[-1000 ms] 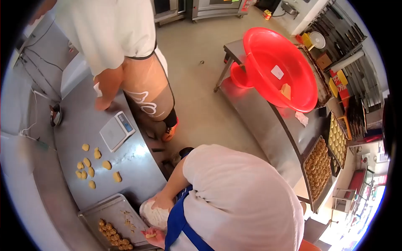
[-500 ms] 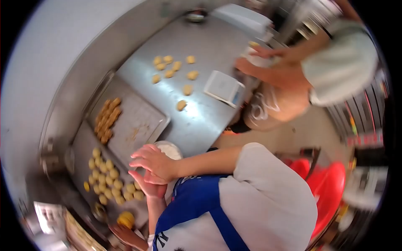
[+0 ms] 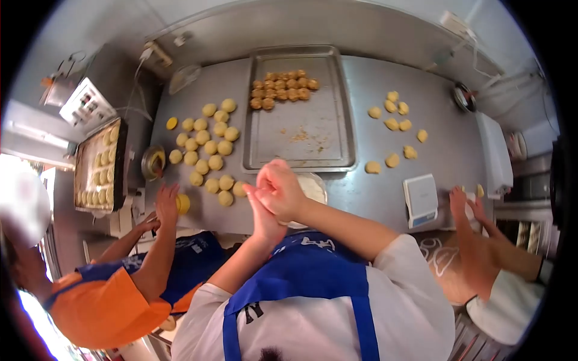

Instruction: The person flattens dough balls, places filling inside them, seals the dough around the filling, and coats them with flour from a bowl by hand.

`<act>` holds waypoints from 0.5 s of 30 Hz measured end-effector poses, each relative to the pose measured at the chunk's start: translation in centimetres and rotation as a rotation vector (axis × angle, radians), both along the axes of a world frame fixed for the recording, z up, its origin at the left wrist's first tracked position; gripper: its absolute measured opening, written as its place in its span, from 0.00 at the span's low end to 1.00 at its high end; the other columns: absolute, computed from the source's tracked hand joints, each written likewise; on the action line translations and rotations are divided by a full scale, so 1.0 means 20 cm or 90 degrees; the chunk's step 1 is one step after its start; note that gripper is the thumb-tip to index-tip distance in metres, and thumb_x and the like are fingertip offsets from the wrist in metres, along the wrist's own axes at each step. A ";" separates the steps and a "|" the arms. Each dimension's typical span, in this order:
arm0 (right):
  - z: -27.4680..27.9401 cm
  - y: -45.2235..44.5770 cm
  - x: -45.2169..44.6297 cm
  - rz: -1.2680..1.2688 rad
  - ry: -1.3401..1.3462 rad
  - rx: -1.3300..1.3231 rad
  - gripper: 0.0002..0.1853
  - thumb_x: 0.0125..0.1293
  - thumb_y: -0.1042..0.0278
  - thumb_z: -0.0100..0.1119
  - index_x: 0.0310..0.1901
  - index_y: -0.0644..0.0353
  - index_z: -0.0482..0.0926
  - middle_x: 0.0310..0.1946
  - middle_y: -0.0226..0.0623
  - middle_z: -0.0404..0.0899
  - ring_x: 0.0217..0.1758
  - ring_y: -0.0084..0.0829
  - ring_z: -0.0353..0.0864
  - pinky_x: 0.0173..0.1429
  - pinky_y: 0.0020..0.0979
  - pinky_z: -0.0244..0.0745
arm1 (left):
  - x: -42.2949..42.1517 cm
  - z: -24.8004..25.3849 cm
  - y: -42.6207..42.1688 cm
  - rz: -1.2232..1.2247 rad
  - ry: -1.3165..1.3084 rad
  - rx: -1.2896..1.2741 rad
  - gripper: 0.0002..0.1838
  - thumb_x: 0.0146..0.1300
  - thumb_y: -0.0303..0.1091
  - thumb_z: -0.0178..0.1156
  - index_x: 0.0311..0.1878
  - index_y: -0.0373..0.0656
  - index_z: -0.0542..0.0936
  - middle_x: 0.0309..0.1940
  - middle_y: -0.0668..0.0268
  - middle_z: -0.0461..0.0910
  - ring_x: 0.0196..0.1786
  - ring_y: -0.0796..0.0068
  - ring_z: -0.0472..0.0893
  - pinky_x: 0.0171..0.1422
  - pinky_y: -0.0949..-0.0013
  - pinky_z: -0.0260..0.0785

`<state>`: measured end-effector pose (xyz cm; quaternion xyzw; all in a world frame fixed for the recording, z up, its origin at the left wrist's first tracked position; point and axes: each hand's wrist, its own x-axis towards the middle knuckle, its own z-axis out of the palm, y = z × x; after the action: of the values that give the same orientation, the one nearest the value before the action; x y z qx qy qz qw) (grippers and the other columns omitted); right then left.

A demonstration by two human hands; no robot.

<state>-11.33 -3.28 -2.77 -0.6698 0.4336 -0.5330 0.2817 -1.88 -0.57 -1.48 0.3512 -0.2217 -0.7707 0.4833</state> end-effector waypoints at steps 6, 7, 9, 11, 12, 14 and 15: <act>0.00 -0.04 -0.08 0.007 -0.436 0.375 0.14 0.66 0.60 0.56 0.49 0.58 0.76 0.34 0.34 0.79 0.35 0.31 0.75 0.53 0.33 0.68 | 0.05 -0.04 -0.12 -0.217 0.160 0.104 0.48 0.68 0.79 0.30 0.75 0.48 0.63 0.71 0.63 0.67 0.73 0.66 0.68 0.75 0.61 0.62; 0.01 -0.06 -0.11 0.078 -0.698 0.594 0.16 0.73 0.58 0.50 0.53 0.59 0.75 0.39 0.35 0.79 0.39 0.24 0.75 0.52 0.24 0.70 | 0.03 -0.04 -0.11 -0.192 0.152 0.177 0.49 0.67 0.79 0.31 0.76 0.49 0.62 0.71 0.64 0.67 0.72 0.65 0.69 0.74 0.61 0.63; -0.25 -0.10 -0.09 0.043 -0.485 0.476 0.21 0.75 0.52 0.48 0.58 0.59 0.73 0.46 0.38 0.78 0.44 0.26 0.76 0.54 0.25 0.70 | -0.08 -0.19 -0.08 -0.162 0.004 0.159 0.52 0.62 0.83 0.34 0.78 0.53 0.58 0.72 0.68 0.67 0.72 0.66 0.70 0.72 0.63 0.65; -0.21 -0.10 -0.02 -0.064 -0.302 0.280 0.23 0.82 0.56 0.36 0.47 0.65 0.80 0.41 0.41 0.85 0.46 0.34 0.83 0.56 0.34 0.76 | -0.03 -0.17 -0.13 -0.225 0.072 0.190 0.53 0.61 0.84 0.34 0.78 0.53 0.58 0.72 0.68 0.67 0.72 0.67 0.69 0.72 0.63 0.64; -0.18 -0.11 -0.05 -0.053 -0.300 0.282 0.23 0.82 0.56 0.36 0.47 0.65 0.80 0.41 0.41 0.85 0.46 0.34 0.83 0.56 0.34 0.76 | 0.01 -0.16 -0.17 -0.301 0.137 0.217 0.54 0.60 0.85 0.34 0.78 0.54 0.57 0.71 0.68 0.67 0.73 0.68 0.68 0.72 0.64 0.64; -0.14 -0.10 -0.14 0.065 0.094 0.220 0.39 0.75 0.30 0.37 0.72 0.55 0.63 0.62 0.38 0.72 0.74 0.35 0.58 0.72 0.35 0.63 | 0.10 -0.12 -0.19 -0.310 0.186 0.177 0.56 0.59 0.85 0.32 0.79 0.53 0.54 0.74 0.66 0.62 0.75 0.65 0.64 0.75 0.62 0.60; 0.01 -0.09 -0.20 0.001 0.209 -0.106 0.27 0.65 0.35 0.59 0.49 0.50 0.85 0.60 0.38 0.75 0.67 0.45 0.68 0.68 0.46 0.62 | 0.14 -0.09 -0.23 -0.329 0.233 0.126 0.57 0.58 0.86 0.31 0.80 0.51 0.51 0.77 0.65 0.57 0.78 0.62 0.59 0.79 0.60 0.56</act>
<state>-15.23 -5.08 -2.53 -0.7689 0.4276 -0.4506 0.1511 1.00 -5.15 -3.31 0.1846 -0.1369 -0.9359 0.2669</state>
